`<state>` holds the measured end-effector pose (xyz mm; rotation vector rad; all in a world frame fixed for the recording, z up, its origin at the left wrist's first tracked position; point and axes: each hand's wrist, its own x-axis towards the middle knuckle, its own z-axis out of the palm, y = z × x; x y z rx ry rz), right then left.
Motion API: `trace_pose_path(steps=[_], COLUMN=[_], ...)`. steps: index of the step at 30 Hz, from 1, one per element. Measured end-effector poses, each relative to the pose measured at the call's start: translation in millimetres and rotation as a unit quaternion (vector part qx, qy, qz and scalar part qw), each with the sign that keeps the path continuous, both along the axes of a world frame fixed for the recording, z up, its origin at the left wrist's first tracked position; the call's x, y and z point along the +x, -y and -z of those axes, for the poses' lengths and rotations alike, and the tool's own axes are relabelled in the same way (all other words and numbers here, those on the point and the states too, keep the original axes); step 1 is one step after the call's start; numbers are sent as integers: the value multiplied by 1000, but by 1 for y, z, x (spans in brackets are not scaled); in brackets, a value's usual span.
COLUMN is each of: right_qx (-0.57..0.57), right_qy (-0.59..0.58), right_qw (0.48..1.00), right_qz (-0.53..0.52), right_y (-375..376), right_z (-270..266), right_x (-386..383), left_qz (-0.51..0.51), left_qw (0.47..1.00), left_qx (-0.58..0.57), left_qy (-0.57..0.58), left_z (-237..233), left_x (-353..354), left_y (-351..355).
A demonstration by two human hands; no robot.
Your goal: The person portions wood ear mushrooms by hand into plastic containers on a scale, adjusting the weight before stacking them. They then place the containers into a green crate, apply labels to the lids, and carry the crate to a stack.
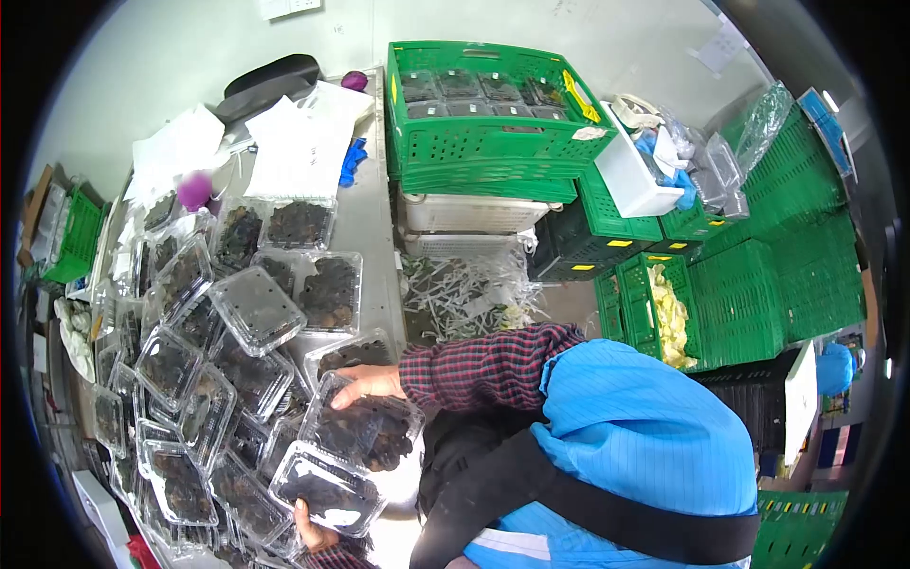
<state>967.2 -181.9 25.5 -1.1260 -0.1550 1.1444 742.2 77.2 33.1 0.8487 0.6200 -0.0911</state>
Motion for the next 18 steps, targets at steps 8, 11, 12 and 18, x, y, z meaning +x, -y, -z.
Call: trace_pose_path(steps=[8,11,12,18], right_qx=[42,54,76,-91], right_qy=[-154,-150,-156,-179], right_qw=[986,987,985,978], right_qz=[-48,-18,-5,54], right_y=[13,5,-2,3], right_z=[1,8,-5,-52], right_x=[23,13,11,11], left_qz=[-92,-160,-200,-176], left_qw=[991,972,964,981], left_qx=[85,170,167,80], left_qy=[44,25,54,20], left_z=[60,168,169,107], left_x=[-46,-96,-89,-25], left_y=[-30,-90,-86,-13])
